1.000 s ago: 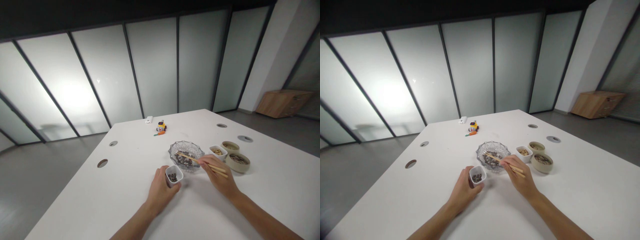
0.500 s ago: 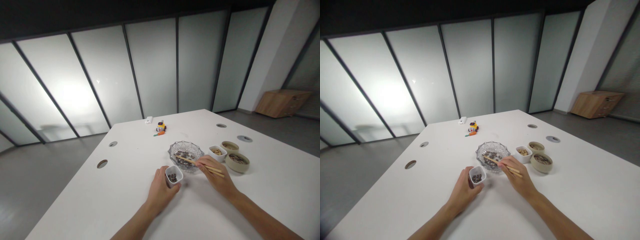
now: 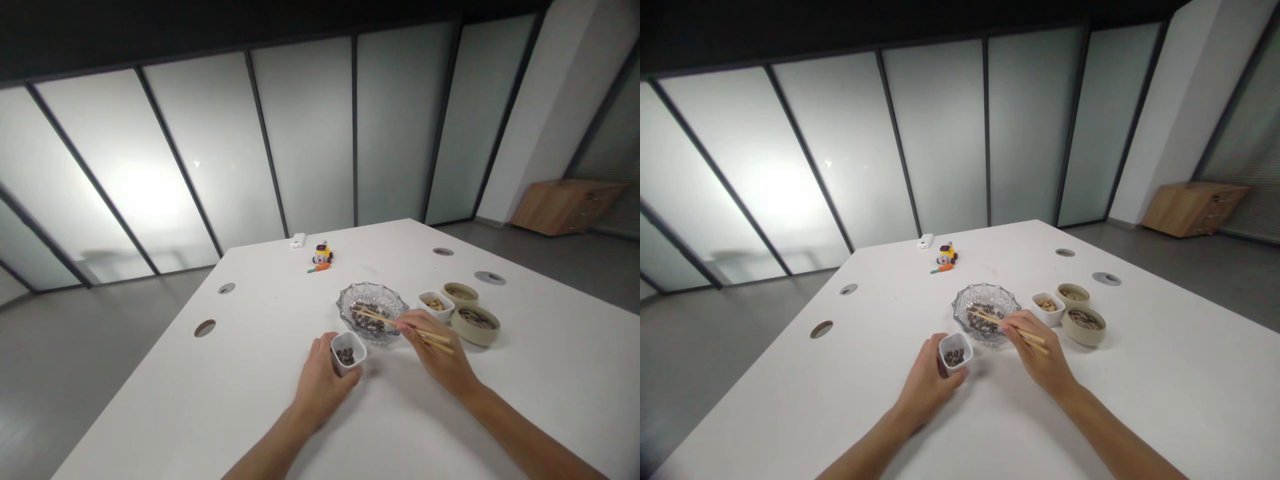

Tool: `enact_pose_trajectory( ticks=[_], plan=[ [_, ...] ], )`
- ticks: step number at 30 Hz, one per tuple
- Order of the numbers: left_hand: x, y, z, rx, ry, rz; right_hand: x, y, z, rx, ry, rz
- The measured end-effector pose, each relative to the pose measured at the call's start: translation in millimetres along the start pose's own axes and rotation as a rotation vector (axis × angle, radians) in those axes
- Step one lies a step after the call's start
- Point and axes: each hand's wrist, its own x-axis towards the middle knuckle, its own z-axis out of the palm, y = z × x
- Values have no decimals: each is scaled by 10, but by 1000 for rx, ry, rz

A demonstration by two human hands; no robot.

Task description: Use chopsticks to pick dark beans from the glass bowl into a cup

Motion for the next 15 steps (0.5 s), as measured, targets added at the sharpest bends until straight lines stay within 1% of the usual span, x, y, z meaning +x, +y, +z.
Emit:
enact_pose_trajectory(
  ticks=[3, 7, 15],
  plan=[
    [5, -13, 2, 1, -4, 5, -3, 13, 9, 8, -8, 2],
    [11, -21, 0, 5, -11, 6, -13, 44, 19, 8, -19, 41],
    [2, 21, -13, -4, 0, 7, -12, 37, 23, 30, -36, 104]
  ],
)
